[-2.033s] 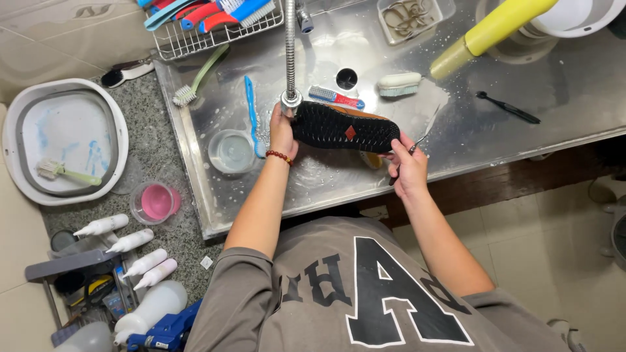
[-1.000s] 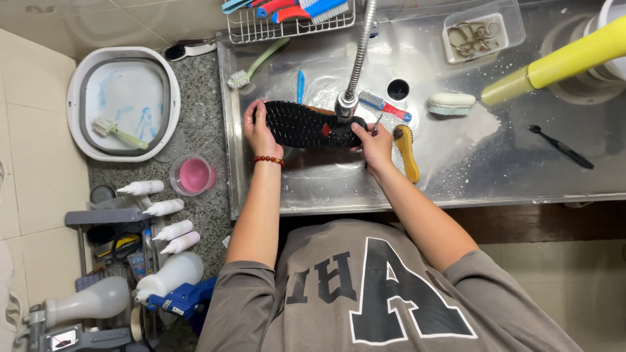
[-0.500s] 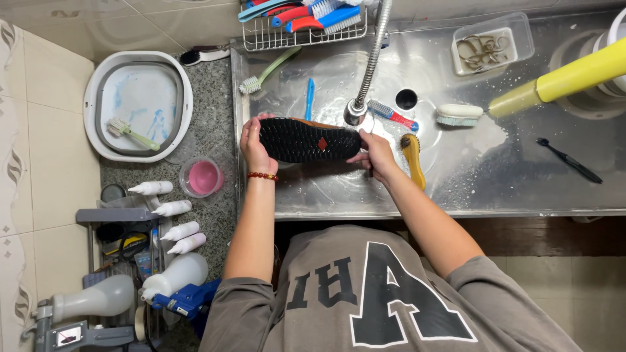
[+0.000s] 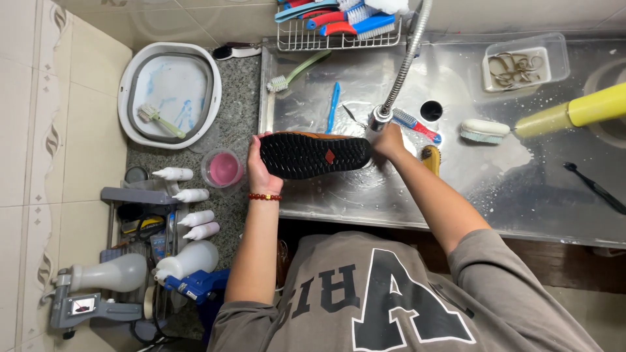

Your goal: The person scrubs the sole of a brown leather shoe with a brush and soap, rinses it under running water, and dries it with a purple cloth. They then scrub the upper part of the shoe with a brush and rinse it again.

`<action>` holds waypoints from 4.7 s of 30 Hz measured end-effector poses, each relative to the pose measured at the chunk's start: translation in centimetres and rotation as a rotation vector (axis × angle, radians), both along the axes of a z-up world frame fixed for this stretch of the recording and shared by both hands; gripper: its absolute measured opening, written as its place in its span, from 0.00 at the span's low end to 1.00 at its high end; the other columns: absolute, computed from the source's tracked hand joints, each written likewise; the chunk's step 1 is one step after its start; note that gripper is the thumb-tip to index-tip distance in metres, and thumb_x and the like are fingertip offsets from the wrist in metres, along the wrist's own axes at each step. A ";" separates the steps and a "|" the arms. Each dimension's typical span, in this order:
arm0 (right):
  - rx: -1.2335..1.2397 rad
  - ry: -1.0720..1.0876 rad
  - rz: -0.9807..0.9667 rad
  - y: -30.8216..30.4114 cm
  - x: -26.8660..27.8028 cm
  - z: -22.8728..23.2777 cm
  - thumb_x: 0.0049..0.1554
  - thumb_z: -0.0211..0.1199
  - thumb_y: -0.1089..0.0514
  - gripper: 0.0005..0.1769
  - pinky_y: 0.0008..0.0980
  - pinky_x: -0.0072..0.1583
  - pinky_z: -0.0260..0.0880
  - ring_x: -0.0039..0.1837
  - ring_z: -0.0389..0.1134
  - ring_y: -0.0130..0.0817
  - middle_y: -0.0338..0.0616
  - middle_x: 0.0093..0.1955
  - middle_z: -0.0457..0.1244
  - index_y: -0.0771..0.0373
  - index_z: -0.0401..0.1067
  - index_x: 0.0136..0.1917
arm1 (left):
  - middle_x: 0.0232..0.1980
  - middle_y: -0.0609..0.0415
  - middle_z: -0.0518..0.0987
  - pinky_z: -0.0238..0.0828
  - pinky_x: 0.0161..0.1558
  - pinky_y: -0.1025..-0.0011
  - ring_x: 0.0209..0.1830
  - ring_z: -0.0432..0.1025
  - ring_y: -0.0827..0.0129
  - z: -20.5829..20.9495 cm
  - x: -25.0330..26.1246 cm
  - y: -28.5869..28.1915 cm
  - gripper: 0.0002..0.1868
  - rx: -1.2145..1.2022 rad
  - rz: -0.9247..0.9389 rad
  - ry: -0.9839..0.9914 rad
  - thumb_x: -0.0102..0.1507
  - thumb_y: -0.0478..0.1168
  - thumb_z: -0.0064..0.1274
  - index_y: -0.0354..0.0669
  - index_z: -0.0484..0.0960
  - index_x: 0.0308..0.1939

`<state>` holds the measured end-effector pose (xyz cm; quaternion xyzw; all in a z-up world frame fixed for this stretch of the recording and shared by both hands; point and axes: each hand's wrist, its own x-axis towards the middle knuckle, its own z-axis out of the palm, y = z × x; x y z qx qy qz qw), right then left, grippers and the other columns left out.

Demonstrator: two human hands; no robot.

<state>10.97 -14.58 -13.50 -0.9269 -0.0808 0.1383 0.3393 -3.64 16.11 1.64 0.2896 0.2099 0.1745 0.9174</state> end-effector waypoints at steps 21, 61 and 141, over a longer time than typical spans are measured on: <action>0.708 0.020 -0.822 -11.3 -12.3 6.4 0.71 0.45 0.45 0.24 0.30 0.56 0.63 0.49 0.61 0.26 0.40 0.46 0.65 0.68 0.72 0.50 | 0.48 0.46 0.82 0.72 0.56 0.59 0.49 0.76 0.55 -10.8 9.9 -18.1 0.23 -0.202 -0.127 0.218 0.71 0.51 0.38 0.36 0.81 0.48; 0.494 -0.193 0.065 -1.9 -10.1 9.4 0.65 0.57 0.44 0.33 0.44 0.69 0.62 0.69 0.62 0.55 0.59 0.68 0.59 0.58 0.57 0.77 | 0.45 0.43 0.83 0.75 0.53 0.66 0.45 0.77 0.63 0.5 3.4 -14.4 0.17 0.600 0.268 0.071 0.72 0.43 0.36 0.35 0.77 0.43; 0.486 -0.445 0.368 1.2 -11.5 11.5 0.55 0.70 0.45 0.39 0.50 0.70 0.60 0.70 0.61 0.58 0.60 0.68 0.61 0.57 0.64 0.75 | 0.45 0.46 0.83 0.70 0.54 0.65 0.45 0.75 0.60 1.8 1.3 -9.7 0.16 1.293 0.273 0.281 0.71 0.36 0.35 0.32 0.80 0.44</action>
